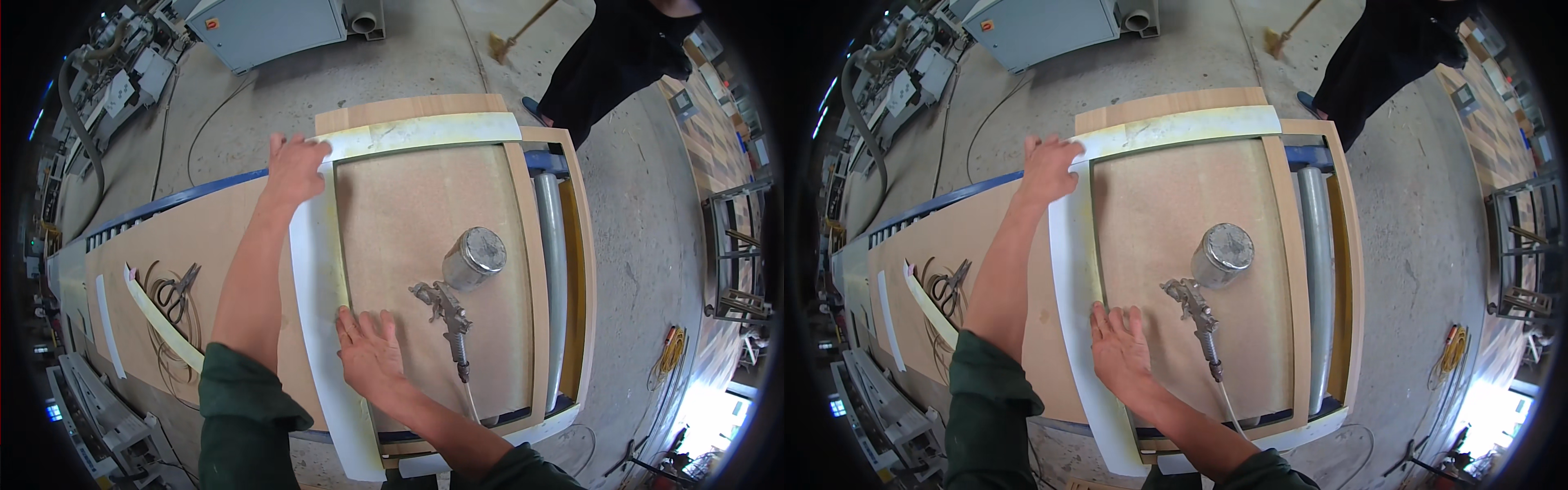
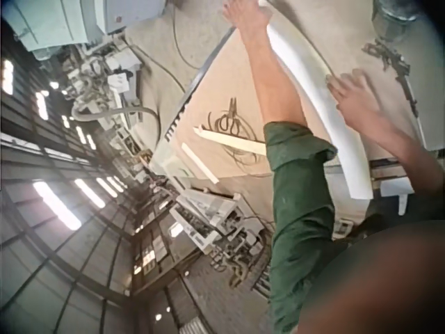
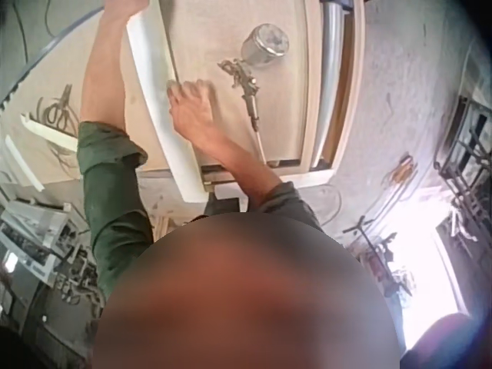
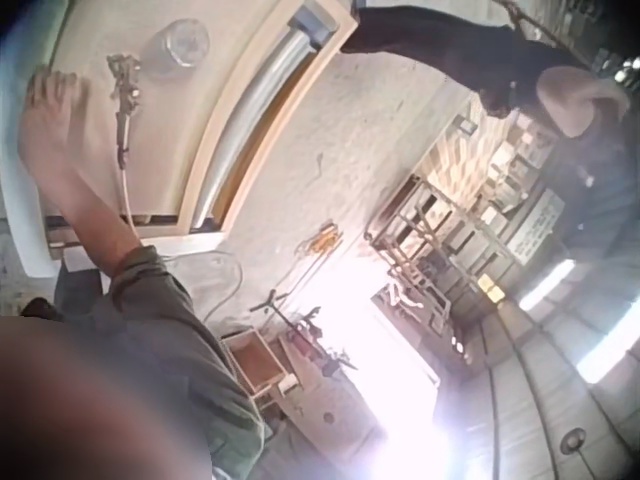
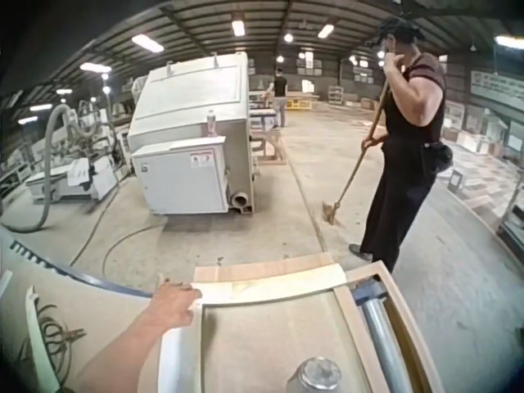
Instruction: Spray painting a wooden frame and applying protective masking tape.
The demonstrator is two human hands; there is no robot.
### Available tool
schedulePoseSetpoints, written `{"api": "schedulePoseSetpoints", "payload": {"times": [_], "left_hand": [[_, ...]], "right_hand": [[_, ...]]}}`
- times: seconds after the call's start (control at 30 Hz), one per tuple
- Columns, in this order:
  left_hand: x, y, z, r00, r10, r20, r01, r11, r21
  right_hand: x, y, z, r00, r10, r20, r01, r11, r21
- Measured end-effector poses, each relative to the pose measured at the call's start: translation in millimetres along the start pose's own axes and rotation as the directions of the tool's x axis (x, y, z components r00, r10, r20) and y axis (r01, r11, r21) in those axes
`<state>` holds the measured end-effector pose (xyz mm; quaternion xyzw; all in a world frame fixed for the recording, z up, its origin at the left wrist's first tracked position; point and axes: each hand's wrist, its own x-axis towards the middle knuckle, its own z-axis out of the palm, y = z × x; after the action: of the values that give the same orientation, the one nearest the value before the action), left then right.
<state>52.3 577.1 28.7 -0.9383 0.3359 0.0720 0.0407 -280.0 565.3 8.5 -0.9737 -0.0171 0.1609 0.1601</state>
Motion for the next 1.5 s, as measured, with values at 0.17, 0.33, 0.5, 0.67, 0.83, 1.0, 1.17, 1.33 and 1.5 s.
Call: {"api": "schedulePoseSetpoints", "payload": {"times": [0.17, 0.33, 0.5, 0.67, 0.83, 1.0, 1.17, 1.33, 1.5], "left_hand": [[17, 22, -16, 0.984, 0.174, 0.041, -0.178, 0.935, 0.308], [30, 22, -18, 0.953, 0.144, 0.266, -0.211, 0.946, 0.246], [39, 23, -21, 0.928, 0.127, 0.35, -0.22, 0.946, 0.238], [36, 16, -12, 0.947, 0.171, 0.272, -0.244, 0.933, 0.265], [33, 19, -11, 0.944, 0.173, 0.282, -0.251, 0.929, 0.27], [35, 19, -10, 0.94, 0.175, 0.292, -0.259, 0.923, 0.283], [34, 20, -10, 0.952, 0.159, 0.26, -0.243, 0.911, 0.333], [35, 17, -9, 0.945, 0.198, 0.261, -0.272, 0.92, 0.283], [33, 16, -11, 0.946, 0.221, 0.235, -0.28, 0.925, 0.257]], "right_hand": [[-1, 1, 0, 1.0, 0.001, 0.023, -0.002, 1.0, 0.013], [-2, 5, 3, 0.999, -0.003, 0.037, 0.001, 0.999, 0.045], [-5, 4, 8, 1.0, -0.008, -0.008, 0.008, 1.0, 0.002], [-4, 3, 11, 0.999, -0.011, -0.041, 0.013, 0.999, 0.047], [-3, 3, 12, 0.999, 0.009, -0.034, -0.008, 0.999, 0.048], [-4, 3, 8, 0.999, 0.003, -0.036, -0.003, 1.0, -0.004], [-4, 2, 4, 0.999, 0.005, -0.043, -0.006, 1.0, -0.021], [-5, 3, 2, 0.999, -0.01, -0.048, 0.009, 1.0, -0.021], [-6, 3, 5, 0.998, -0.011, -0.066, 0.009, 0.999, -0.035]]}}
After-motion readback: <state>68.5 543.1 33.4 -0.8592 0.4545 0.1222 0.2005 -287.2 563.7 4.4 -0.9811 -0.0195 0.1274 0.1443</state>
